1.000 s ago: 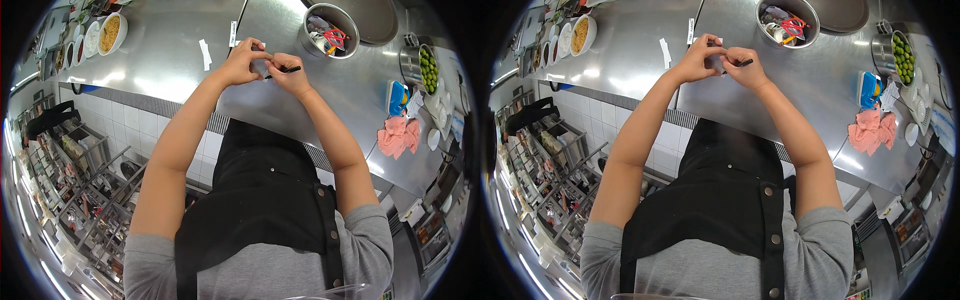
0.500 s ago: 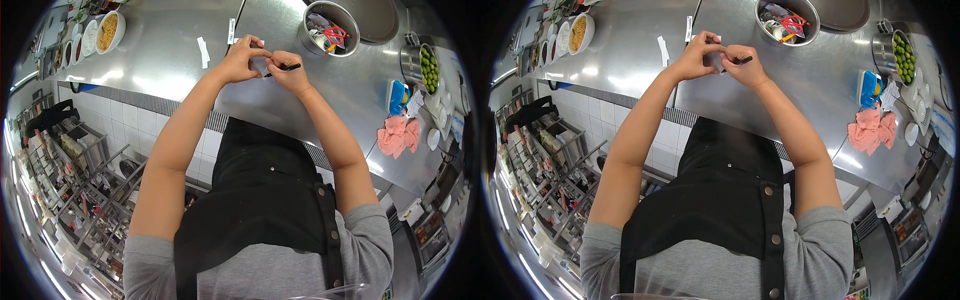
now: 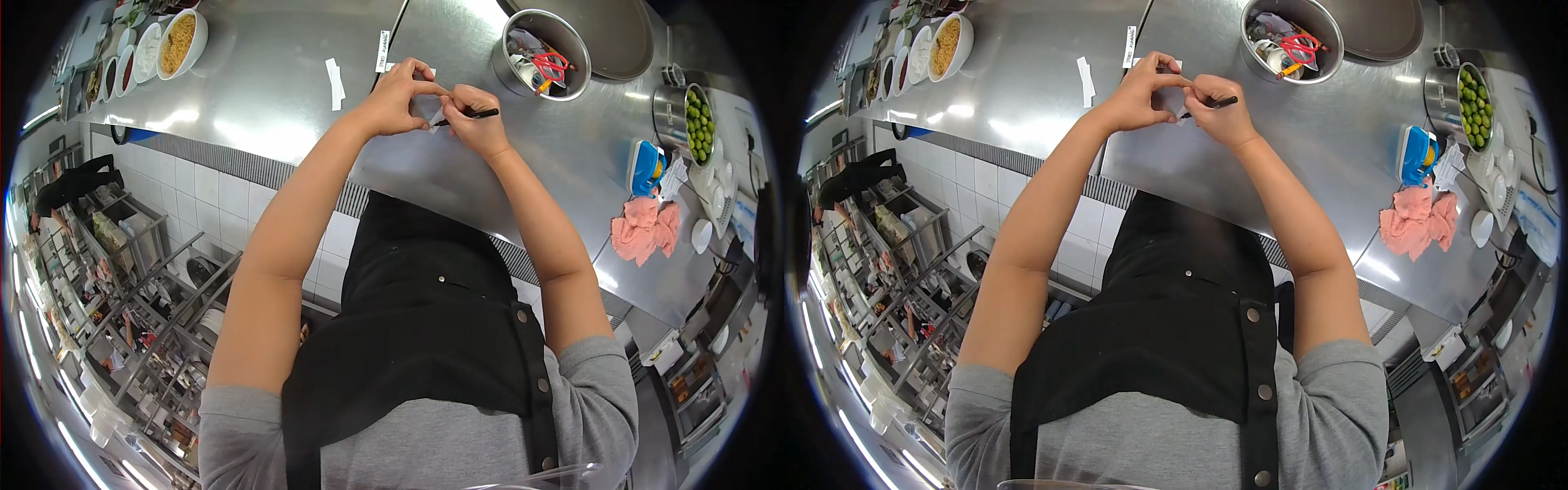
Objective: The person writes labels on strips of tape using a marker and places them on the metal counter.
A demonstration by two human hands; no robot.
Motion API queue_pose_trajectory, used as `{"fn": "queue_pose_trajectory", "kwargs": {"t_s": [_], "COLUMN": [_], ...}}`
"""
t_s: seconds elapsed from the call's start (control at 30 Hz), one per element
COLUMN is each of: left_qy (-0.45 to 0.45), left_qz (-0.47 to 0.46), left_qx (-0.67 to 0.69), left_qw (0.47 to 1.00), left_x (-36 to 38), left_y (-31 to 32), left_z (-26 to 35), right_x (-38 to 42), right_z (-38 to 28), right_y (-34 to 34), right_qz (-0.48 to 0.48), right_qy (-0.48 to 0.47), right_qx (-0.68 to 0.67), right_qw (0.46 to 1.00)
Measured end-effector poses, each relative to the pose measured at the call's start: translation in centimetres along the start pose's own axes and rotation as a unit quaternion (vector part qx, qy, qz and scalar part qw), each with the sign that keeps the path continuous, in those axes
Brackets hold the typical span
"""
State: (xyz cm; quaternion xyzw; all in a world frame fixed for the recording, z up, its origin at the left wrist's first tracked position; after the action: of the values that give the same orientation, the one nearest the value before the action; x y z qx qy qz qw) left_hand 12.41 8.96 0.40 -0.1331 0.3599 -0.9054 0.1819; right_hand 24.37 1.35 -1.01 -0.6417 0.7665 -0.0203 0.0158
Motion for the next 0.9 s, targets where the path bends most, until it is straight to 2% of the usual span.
{"fn": "queue_pose_trajectory", "kwargs": {"t_s": [0.03, 0.1, 0.2, 0.33, 0.4, 0.5, 0.53, 0.6, 0.7, 0.9], "left_qy": [0.001, 0.000, -0.001, -0.003, -0.005, -0.005, -0.005, -0.006, -0.012, -0.027], "left_qz": [0.000, 0.001, -0.002, -0.004, -0.005, -0.006, -0.007, -0.007, -0.009, -0.017], "left_qx": [-0.002, -0.004, -0.003, -0.001, -0.002, -0.003, -0.002, -0.002, 0.002, 0.006], "left_qw": [1.000, 1.000, 1.000, 1.000, 1.000, 1.000, 1.000, 1.000, 1.000, 0.999], "left_x": [0.0, 0.1, 0.0, 0.0, 0.0, 0.0, 0.0, 0.0, 0.0, 0.0], "left_y": [0.0, -0.1, 0.0, 0.1, 0.1, 0.1, 0.1, 0.0, 0.2, 0.3], "left_z": [0.0, 0.1, 0.0, -0.2, -0.2, -0.1, -0.1, -0.1, -0.2, -0.4], "right_x": [-0.1, -0.1, -0.2, -0.1, -0.2, -0.3, -0.3, -0.2, -0.1, -0.1], "right_z": [0.1, -0.7, 0.2, 0.2, -0.4, -1.1, -1.2, -0.2, -0.3, -0.4], "right_y": [0.0, 0.1, 0.2, 0.1, 0.1, -0.1, 0.0, 0.0, 0.2, -0.2], "right_qz": [-0.001, 0.000, -0.012, -0.002, -0.002, -0.001, -0.001, -0.005, -0.013, 0.013], "right_qy": [0.000, -0.071, -0.079, -0.010, -0.085, -0.131, -0.131, -0.059, -0.039, -0.062], "right_qx": [0.000, 0.048, 0.057, 0.018, 0.052, 0.100, 0.100, 0.045, 0.031, 0.037], "right_qw": [1.000, 0.996, 0.995, 1.000, 0.995, 0.986, 0.986, 0.997, 0.999, 0.997]}}
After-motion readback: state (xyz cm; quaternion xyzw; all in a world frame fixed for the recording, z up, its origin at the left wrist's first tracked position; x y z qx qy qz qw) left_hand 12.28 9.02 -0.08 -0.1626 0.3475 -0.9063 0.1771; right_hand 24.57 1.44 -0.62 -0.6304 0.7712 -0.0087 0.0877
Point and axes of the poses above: each hand's wrist, its own x-axis away from the middle knuckle, its own y-axis out of the palm, z = x × y, the point moved 8 cm from there along -x, towards the middle knuckle, and after that the axes turned 4 degrees about -z, right-handed, at the moved point
